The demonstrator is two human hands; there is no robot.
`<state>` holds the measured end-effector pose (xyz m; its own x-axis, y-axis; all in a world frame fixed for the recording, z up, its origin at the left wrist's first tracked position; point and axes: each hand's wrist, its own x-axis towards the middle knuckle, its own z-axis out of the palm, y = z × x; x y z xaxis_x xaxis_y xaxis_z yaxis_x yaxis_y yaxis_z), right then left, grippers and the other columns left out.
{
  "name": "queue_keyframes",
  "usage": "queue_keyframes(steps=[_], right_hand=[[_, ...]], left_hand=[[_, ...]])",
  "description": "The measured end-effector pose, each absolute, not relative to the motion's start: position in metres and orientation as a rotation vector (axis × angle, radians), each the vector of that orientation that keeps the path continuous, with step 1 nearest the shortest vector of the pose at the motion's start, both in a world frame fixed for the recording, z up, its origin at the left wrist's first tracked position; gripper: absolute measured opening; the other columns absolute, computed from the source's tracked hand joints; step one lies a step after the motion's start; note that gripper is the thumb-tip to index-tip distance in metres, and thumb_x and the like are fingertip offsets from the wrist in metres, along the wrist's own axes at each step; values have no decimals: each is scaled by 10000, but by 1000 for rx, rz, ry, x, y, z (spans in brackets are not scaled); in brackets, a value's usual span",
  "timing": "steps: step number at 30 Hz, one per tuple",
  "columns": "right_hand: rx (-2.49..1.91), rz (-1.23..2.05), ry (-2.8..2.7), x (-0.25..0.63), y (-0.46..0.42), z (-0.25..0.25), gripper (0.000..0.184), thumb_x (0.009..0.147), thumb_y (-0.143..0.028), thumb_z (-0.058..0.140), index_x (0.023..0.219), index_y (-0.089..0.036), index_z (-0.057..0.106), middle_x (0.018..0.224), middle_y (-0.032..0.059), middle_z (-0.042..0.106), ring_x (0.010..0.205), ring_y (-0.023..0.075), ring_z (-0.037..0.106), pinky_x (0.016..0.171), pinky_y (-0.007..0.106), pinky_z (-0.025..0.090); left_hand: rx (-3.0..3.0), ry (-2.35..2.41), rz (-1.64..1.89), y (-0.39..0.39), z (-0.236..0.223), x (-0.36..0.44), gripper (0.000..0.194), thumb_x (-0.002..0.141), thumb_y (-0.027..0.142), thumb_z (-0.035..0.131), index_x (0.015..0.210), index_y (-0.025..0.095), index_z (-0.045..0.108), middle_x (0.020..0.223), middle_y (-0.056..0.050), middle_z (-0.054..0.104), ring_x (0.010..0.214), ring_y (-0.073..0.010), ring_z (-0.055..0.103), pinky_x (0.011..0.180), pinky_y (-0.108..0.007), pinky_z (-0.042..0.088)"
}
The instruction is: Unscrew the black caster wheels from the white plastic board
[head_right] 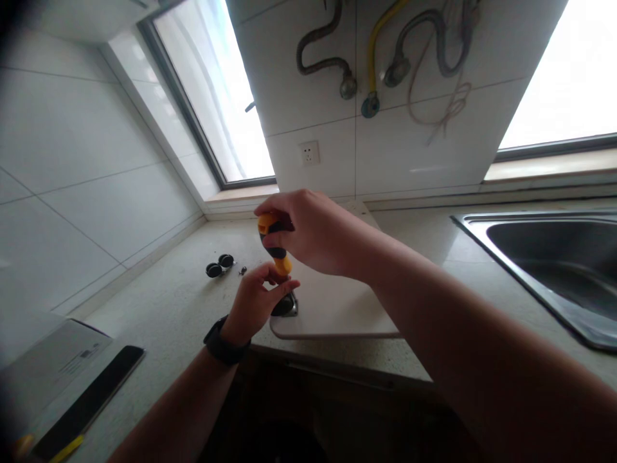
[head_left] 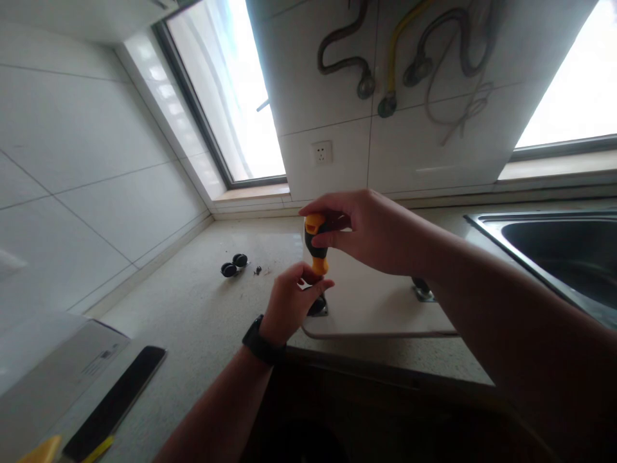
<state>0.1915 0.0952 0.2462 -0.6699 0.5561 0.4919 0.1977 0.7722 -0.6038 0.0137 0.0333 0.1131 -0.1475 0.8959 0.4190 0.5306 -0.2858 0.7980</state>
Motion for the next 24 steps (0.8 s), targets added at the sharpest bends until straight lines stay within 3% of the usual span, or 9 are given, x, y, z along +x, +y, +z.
queue_keyframes(steps=[6,11,15,19,24], right_hand=[[-416,833,-2391,199,100,250,351,927,-146,583,1251,-233,685,1145,23,744,1024,165,704,893,302,537],[-369,793,-2420,197,95,249,321,964,-287,616,1275,-215,647,1132,44,697,965,155,662,819,293,504],[-509,433,-2394,189,88,244,338,917,-487,713,1077,-189,707,1056,48,640,818,130,568,718,282,420],[-591,400,-2325,185,85,242,287,902,-433,742,943,-163,656,855,2,634,729,110,531,673,269,391],[-601,392,-2298,187,84,243,234,865,-360,775,946,-162,681,875,10,683,754,124,588,692,281,436]], left_hand=[[1885,1372,1162,31,121,2,236,942,282,720,1167,230,769,1113,-50,806,950,-197,707,874,-343,532],[1756,1392,1179,29,120,5,157,946,280,703,1037,214,814,1040,-55,831,984,-225,748,903,-347,552],[1764,1514,1224,30,119,11,94,884,284,777,910,196,797,883,-36,812,823,-208,719,779,-328,529],[1768,1531,1295,33,116,13,142,861,314,807,854,186,745,819,-17,767,767,-184,662,730,-313,493],[1737,1553,1294,34,115,13,158,846,323,825,835,190,740,808,-15,763,758,-181,658,721,-311,482]])
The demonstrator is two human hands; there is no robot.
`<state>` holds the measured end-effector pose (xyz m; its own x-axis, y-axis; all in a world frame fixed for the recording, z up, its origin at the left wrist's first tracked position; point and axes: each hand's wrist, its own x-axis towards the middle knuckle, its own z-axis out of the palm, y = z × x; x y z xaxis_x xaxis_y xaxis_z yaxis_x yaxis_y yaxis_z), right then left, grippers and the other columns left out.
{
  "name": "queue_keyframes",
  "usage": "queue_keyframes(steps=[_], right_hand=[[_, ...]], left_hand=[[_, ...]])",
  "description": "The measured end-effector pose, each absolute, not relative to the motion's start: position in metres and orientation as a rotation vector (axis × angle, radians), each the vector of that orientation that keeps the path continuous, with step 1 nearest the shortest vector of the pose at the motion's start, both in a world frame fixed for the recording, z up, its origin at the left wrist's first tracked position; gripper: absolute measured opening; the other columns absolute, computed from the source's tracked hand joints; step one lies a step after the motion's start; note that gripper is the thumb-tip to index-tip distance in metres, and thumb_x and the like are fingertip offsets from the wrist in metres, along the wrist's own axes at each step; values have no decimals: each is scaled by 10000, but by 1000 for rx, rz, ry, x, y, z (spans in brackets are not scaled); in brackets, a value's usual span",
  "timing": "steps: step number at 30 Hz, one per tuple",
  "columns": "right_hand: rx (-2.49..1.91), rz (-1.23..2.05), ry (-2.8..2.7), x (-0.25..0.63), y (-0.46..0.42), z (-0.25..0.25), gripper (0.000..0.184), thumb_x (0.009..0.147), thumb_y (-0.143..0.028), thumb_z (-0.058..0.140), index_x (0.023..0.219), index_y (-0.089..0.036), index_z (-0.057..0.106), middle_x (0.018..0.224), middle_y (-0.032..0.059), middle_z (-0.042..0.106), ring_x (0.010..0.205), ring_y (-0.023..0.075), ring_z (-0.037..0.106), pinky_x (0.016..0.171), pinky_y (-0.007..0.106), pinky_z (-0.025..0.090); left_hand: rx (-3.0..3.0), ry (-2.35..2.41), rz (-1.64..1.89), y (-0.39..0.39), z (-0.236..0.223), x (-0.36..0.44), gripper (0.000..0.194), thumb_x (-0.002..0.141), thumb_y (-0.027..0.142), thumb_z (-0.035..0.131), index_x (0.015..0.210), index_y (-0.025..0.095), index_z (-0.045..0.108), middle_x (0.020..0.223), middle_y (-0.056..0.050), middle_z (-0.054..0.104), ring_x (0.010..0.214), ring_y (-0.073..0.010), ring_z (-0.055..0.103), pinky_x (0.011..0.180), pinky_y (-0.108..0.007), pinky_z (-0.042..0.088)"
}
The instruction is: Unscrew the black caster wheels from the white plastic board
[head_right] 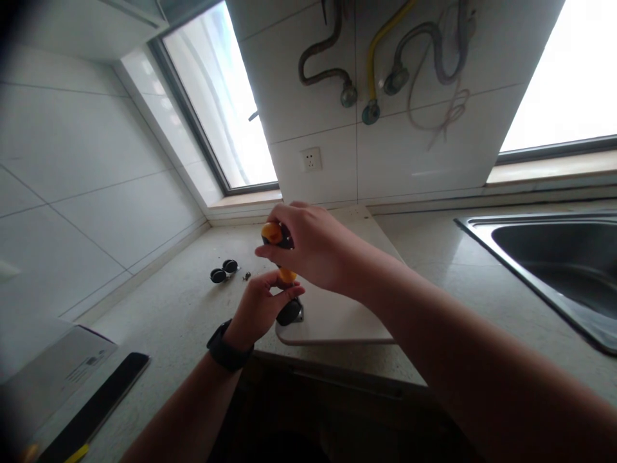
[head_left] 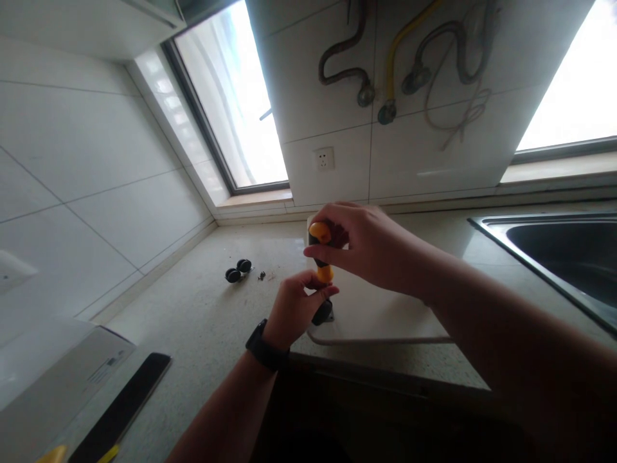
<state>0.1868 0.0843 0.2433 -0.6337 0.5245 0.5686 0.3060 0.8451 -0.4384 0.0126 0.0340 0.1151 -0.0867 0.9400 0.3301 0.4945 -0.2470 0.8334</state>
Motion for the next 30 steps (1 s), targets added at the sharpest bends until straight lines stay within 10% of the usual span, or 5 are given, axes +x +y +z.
queue_keyframes(steps=[18,30], right_hand=[[-535,650,-2257,196,97,236,384,822,-197,661,1205,-184,666,1073,44,751,937,179,716,841,316,566],[-570,565,-2328,196,91,236,342,876,-344,727,1189,-220,669,1175,77,661,929,169,640,813,316,521]], left_hand=[[1970,1404,945,21,129,-13,330,909,218,713,1238,233,726,1194,-67,777,1084,-226,720,1005,-393,561],[1780,1460,1170,27,123,8,141,939,290,712,994,215,818,1034,-56,835,996,-234,766,915,-366,590]])
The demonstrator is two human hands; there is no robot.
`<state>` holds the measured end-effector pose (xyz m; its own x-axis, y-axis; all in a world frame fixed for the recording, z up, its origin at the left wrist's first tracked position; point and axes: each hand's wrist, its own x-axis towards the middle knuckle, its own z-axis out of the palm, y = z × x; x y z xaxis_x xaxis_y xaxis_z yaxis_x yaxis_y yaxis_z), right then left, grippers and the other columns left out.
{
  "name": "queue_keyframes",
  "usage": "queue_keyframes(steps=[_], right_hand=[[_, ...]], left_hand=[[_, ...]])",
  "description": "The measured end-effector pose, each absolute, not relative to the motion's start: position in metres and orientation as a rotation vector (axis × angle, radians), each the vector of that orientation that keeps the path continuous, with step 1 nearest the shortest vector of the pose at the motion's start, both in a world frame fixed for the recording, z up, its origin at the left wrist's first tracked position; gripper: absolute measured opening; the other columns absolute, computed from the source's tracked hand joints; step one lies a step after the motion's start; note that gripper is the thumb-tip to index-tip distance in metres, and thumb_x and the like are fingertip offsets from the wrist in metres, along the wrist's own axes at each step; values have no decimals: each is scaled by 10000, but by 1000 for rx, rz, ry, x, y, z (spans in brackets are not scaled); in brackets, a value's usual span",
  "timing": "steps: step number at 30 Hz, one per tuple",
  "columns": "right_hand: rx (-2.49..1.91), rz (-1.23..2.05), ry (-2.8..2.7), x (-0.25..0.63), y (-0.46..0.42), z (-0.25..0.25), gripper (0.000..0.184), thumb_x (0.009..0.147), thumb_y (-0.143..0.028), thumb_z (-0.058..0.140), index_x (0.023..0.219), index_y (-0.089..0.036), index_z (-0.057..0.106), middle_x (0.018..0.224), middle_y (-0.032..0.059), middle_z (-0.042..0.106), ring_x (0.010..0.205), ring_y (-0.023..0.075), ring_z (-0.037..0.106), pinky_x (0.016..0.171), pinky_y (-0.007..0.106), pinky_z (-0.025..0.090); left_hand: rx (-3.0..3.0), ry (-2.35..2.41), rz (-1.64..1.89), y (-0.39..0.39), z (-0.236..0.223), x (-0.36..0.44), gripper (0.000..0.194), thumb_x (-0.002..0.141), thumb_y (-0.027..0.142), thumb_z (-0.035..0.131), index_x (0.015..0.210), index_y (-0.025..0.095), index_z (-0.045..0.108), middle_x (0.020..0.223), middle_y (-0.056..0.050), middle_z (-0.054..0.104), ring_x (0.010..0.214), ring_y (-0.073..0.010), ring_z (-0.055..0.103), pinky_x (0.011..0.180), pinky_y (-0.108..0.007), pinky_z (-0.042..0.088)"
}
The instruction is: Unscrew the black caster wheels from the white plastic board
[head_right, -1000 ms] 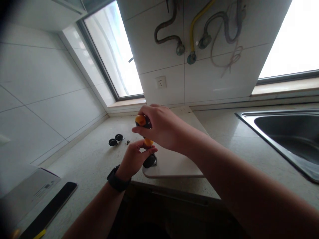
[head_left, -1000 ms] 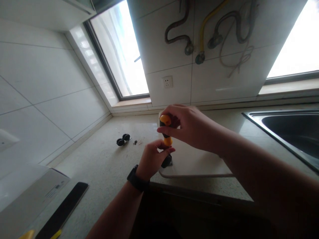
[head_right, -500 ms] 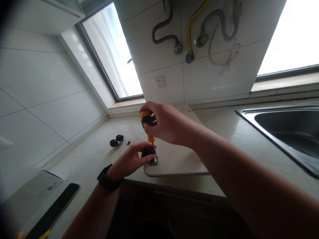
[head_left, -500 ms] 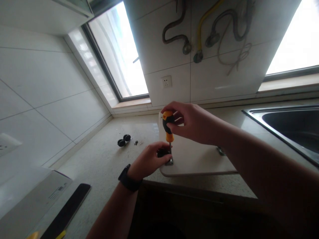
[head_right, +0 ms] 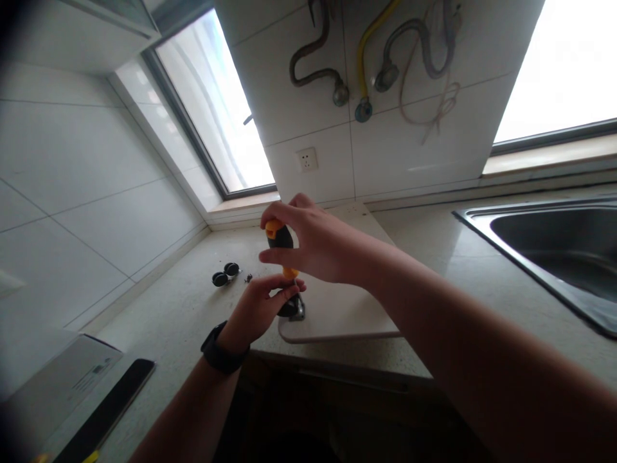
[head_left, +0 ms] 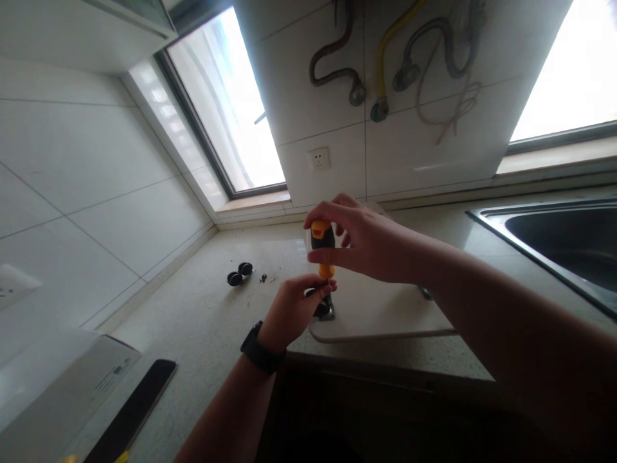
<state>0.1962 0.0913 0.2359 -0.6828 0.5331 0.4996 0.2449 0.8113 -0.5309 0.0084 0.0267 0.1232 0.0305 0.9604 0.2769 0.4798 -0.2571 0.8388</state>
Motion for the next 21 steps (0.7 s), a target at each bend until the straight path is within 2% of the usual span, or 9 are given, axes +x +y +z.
queue_keyframes(steps=[3,5,8,15,18,21], right_hand=[[-626,509,-2305,194,88,237,333,844,-298,786,1155,-222,692,1059,44,707,884,165,650,791,312,506],[-646,571,-2279,194,88,239,392,821,-248,796,1197,-214,689,1032,37,736,881,175,674,787,320,517],[-643,611,-2267,195,89,241,490,802,-203,786,1277,-186,666,1086,55,755,922,197,702,828,341,546],[-508,719,-2335,201,95,240,508,818,-133,697,1315,-229,659,1176,29,753,1051,200,708,935,340,547],[-462,713,-2326,198,95,239,466,852,-236,715,1315,-213,672,1154,45,741,981,183,701,882,328,543],[-559,561,-2248,193,94,240,369,840,-386,784,1169,-219,763,1068,46,727,865,167,673,799,330,519]], left_hand=[[1767,1465,1189,28,123,8,118,926,262,721,966,212,820,1009,-55,838,985,-232,771,904,-358,595],[1751,1474,1207,29,121,8,101,914,262,736,953,219,819,1005,-51,839,975,-231,775,891,-355,597],[1726,1485,1228,30,118,8,75,890,269,767,924,222,815,1004,-48,840,967,-231,776,869,-349,598],[1726,1562,1235,32,117,7,61,856,283,803,856,223,793,945,-34,836,884,-220,763,801,-338,567],[1768,1593,1225,31,119,8,85,865,300,792,847,218,779,892,-33,822,820,-210,736,763,-338,543],[1792,1614,1219,31,119,10,105,870,304,782,826,212,758,834,-29,794,758,-193,690,720,-329,513]])
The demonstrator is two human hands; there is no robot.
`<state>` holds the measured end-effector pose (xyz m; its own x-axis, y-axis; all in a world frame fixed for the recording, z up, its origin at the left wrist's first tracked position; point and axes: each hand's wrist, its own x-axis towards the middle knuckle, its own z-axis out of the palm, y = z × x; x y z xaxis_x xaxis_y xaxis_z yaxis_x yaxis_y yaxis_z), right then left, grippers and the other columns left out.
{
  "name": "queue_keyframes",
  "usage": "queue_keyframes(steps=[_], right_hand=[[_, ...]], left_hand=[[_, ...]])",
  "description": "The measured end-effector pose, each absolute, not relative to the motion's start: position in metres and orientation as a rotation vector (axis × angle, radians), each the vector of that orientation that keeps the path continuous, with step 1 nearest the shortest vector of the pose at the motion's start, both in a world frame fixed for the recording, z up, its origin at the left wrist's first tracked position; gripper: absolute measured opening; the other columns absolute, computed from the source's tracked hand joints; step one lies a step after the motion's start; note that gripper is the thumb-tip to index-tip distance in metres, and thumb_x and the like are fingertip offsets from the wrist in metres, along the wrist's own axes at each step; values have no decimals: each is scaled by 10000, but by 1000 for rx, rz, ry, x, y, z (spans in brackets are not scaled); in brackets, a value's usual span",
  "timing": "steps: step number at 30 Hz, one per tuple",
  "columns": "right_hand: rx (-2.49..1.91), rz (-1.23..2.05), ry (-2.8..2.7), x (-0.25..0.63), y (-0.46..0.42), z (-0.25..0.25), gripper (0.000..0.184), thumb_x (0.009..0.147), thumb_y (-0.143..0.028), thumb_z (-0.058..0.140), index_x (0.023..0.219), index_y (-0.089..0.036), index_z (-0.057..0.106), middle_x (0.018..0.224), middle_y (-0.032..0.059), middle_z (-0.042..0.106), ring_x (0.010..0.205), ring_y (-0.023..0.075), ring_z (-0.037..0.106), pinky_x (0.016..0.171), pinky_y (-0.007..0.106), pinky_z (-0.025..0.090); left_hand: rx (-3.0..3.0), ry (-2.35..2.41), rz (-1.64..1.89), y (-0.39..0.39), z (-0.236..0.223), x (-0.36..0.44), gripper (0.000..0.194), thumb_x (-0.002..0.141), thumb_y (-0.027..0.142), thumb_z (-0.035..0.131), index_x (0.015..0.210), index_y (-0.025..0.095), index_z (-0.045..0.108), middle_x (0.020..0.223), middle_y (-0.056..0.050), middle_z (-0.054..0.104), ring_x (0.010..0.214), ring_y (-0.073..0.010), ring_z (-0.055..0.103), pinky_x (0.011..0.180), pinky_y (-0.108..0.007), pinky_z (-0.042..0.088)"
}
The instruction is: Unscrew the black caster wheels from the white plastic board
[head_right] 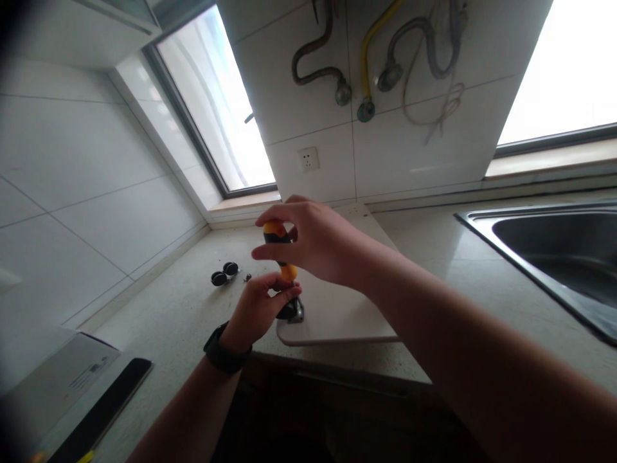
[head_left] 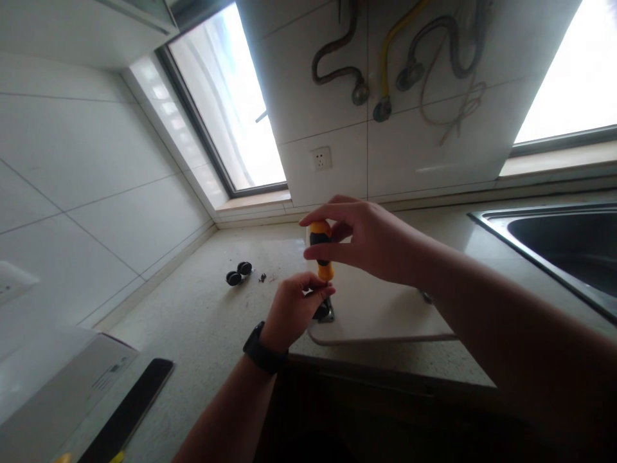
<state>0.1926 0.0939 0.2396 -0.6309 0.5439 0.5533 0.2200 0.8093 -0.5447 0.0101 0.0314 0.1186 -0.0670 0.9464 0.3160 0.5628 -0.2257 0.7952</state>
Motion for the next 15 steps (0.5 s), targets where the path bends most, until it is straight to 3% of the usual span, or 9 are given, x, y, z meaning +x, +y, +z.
queue_keyframes(steps=[3,7,9,12,15], right_hand=[[-607,540,-2197,189,95,241,334,810,-349,821,1118,-225,792,993,35,744,871,172,683,819,334,521],[-539,795,-2221,192,98,244,418,828,-250,767,1243,-209,734,1026,36,778,952,189,727,897,345,572],[-475,882,-2262,195,100,246,433,852,-218,718,1285,-199,698,1098,47,771,1007,187,728,931,346,582],[-322,922,-2332,199,102,246,464,858,-138,651,1319,-193,651,1214,63,731,1080,175,704,953,330,576],[-284,913,-2338,199,101,244,487,823,-66,609,1295,-182,639,1219,71,704,1077,162,678,915,298,568]], left_hand=[[1818,1644,1248,32,117,12,147,858,309,793,784,207,717,791,-18,760,707,-174,636,678,-314,481],[1795,1641,1266,32,117,12,167,866,321,785,801,202,687,778,-17,744,681,-165,623,667,-307,489],[1818,1571,1260,31,120,12,126,881,310,773,932,207,721,890,-37,780,787,-187,685,741,-324,530],[1834,1391,1231,29,124,12,271,907,286,749,1174,236,734,1180,-74,794,1080,-230,720,953,-387,556],[1689,1275,1228,28,124,14,250,946,286,692,1173,214,768,1182,-95,805,1119,-247,740,1025,-428,567]])
